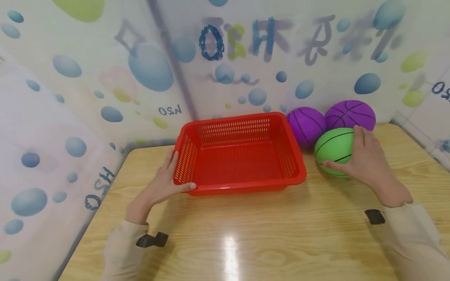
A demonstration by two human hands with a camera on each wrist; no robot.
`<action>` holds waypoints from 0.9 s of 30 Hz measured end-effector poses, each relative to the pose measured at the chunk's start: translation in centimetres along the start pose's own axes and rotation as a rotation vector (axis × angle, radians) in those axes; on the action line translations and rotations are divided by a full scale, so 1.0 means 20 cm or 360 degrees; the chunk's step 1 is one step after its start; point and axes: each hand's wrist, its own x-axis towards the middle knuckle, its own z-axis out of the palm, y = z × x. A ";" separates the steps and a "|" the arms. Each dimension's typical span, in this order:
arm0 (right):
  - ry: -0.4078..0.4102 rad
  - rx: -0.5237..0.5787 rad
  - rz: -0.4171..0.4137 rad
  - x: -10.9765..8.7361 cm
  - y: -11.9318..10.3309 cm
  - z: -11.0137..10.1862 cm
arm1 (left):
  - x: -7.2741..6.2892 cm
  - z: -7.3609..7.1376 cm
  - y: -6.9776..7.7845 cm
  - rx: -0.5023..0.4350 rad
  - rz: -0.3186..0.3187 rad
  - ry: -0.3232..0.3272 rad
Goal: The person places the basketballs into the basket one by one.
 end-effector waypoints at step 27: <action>-0.0015 0.0088 0.0073 -0.01 0.01 0.02 | 0.02 0.00 -0.02 -0.0188 0.0017 -0.0047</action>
